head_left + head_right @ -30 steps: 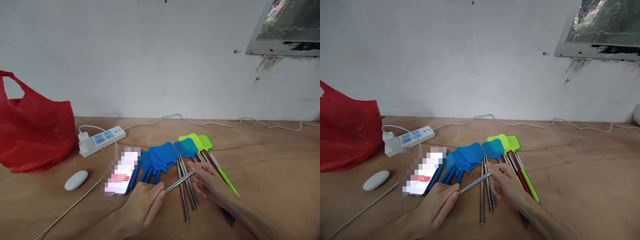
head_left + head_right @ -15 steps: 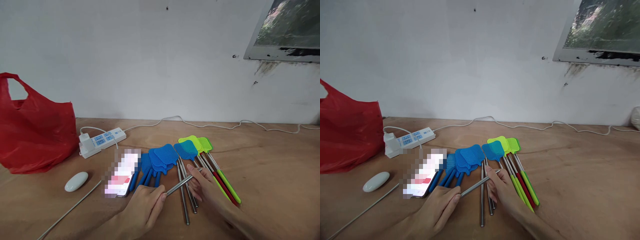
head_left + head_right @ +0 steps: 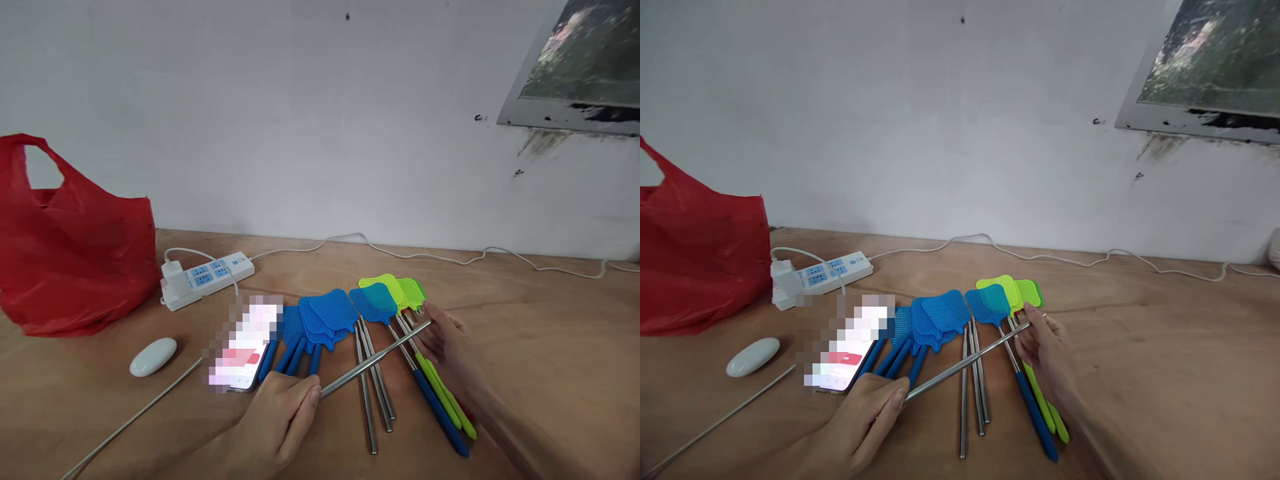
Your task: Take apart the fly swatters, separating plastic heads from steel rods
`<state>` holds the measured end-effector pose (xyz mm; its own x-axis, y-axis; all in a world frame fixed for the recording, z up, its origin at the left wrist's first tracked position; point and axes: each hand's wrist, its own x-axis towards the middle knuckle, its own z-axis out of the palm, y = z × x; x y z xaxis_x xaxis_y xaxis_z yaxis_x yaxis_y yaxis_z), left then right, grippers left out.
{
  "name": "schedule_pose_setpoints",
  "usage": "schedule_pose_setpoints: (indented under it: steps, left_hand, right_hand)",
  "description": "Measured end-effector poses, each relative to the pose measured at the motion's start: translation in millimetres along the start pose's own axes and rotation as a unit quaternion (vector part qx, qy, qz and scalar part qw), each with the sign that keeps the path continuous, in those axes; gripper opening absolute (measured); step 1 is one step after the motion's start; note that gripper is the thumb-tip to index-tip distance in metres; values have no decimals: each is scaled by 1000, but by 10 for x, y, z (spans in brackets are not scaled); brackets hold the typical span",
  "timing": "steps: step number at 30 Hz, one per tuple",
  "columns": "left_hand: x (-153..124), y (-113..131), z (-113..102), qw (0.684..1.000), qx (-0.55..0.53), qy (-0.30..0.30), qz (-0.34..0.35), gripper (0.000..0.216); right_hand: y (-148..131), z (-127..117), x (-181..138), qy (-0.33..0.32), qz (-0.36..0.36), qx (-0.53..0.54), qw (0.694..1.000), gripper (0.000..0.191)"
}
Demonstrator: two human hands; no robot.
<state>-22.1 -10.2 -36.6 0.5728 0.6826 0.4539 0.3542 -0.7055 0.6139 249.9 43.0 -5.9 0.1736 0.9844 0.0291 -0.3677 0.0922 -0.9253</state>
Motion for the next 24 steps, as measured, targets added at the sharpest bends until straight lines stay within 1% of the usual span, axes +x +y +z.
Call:
schedule_pose_setpoints:
  steps: [2,5,8,10,12,15,17,20,22,24]
  left_hand:
    - [10,-4,-4,1000,15,-9,-7,31]
    - [33,1,-7,998,42,-15,-36,31]
    - [39,1,-1,997,68,-19,-42,31]
    - [41,-2,6,995,92,-29,-42,29]
    - [50,0,11,992,110,-40,-45,28]
    - [60,14,24,989,128,-53,-49,27]
    - [56,32,42,986,149,-63,-47,26]
    - [50,62,55,974,210,-75,-39,29]
    - [68,80,29,967,236,-91,-30,33]
    - [111,98,-26,965,237,-111,-18,36]
  right_hand:
    - [38,-7,10,-42,11,16,999,62]
    - [137,23,-37,-83,1,1,997,60]
    - [224,62,-130,-106,-1,-40,994,61]
    - [269,101,-216,-122,19,-85,989,62]
    - [307,154,-307,-151,49,-129,979,62]
    - [346,228,-413,-179,56,-161,969,63]
    - [356,258,-451,-213,66,-187,957,62]
    - [337,274,-471,-269,83,-217,935,59]
    - [297,268,-461,-287,91,-222,927,57]
    - [236,247,-431,-301,101,-230,920,55]
